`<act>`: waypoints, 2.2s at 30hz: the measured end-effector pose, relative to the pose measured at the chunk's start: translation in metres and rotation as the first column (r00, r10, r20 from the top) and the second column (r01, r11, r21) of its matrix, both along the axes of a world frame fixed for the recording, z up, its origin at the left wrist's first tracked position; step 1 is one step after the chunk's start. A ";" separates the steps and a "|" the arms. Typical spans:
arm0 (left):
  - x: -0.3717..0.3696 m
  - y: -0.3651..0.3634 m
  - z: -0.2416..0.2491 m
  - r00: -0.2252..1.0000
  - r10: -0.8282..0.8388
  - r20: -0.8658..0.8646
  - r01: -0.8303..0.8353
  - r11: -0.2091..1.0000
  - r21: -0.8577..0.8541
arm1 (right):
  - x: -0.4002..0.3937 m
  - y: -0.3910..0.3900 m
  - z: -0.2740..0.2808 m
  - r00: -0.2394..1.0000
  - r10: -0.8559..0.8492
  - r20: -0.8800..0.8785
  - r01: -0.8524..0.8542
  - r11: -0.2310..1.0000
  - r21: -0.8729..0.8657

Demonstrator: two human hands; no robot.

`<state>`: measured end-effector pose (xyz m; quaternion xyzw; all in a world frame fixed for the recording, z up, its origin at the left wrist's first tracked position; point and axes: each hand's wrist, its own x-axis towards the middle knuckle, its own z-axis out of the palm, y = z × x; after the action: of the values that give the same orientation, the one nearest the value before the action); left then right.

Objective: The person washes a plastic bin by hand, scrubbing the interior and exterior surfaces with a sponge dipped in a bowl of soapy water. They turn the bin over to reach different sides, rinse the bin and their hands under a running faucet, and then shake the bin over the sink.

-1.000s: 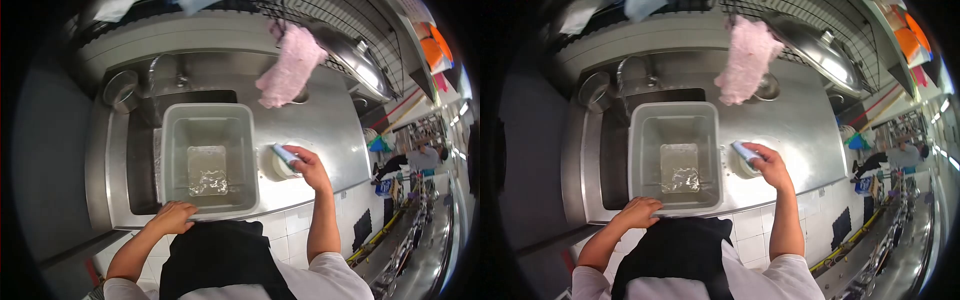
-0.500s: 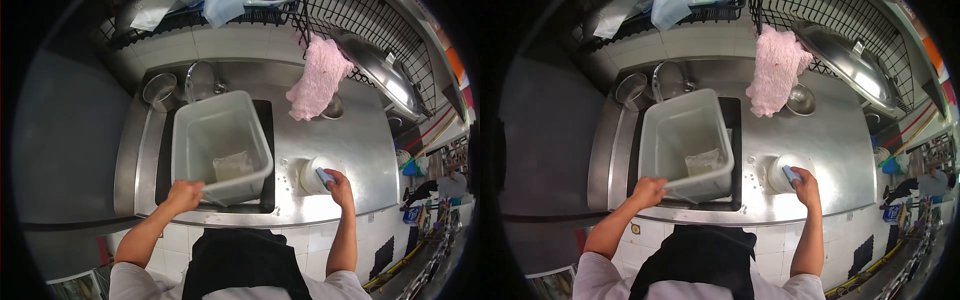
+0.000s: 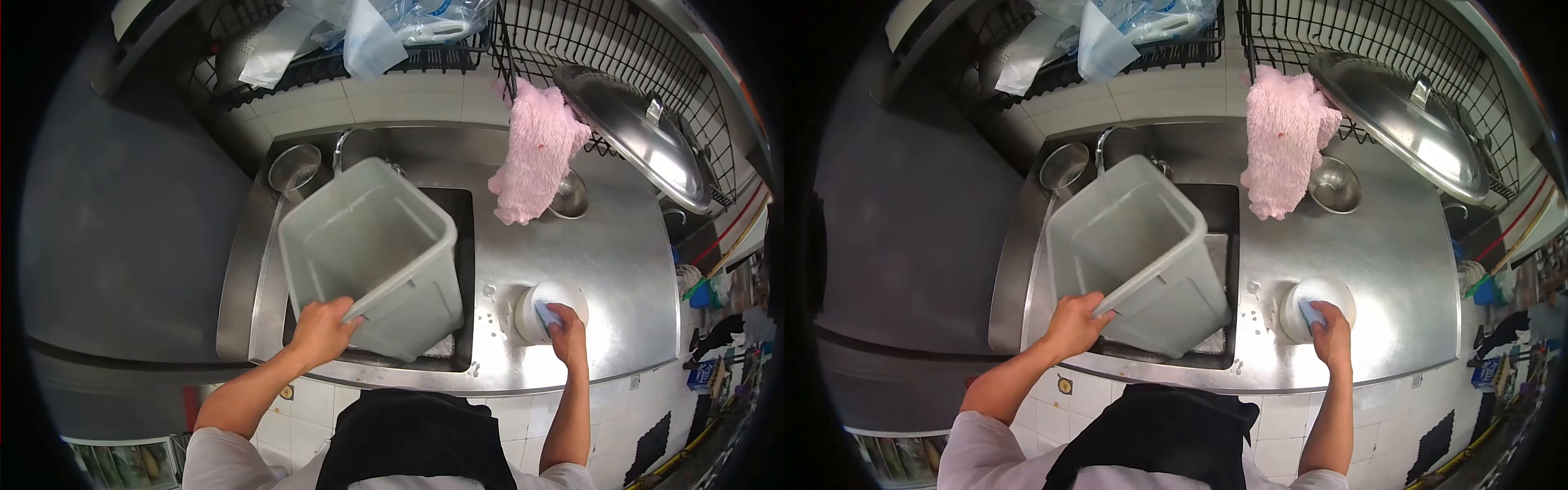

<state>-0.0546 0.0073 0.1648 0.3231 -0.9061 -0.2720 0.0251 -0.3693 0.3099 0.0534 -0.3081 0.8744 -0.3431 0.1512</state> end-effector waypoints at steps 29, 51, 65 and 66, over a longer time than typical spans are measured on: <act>-0.175 -0.044 -0.036 0.959 0.165 0.230 -0.269 0.785 0.558 | 0.008 0.005 -0.005 0.990 0.015 -0.138 -0.015 1.000 0.002; -0.272 -0.266 -0.158 0.960 0.213 0.182 -0.269 0.881 0.390 | 0.007 -0.008 -0.001 0.992 0.014 -0.124 0.003 0.991 0.132; -0.286 -0.316 -0.208 0.888 0.436 0.146 -0.336 0.399 0.853 | 0.007 -0.010 0.005 0.995 -0.001 -0.098 0.014 0.991 0.129; -0.287 -0.321 -0.210 0.841 0.524 0.132 -0.303 0.256 0.918 | 0.007 -0.011 0.005 0.995 0.003 -0.098 0.009 0.992 0.130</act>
<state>-0.3420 -0.3138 -0.0454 0.4788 -0.4749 -0.7384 0.0046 -0.3627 0.2992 0.0585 -0.3128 0.9016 -0.2702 0.1275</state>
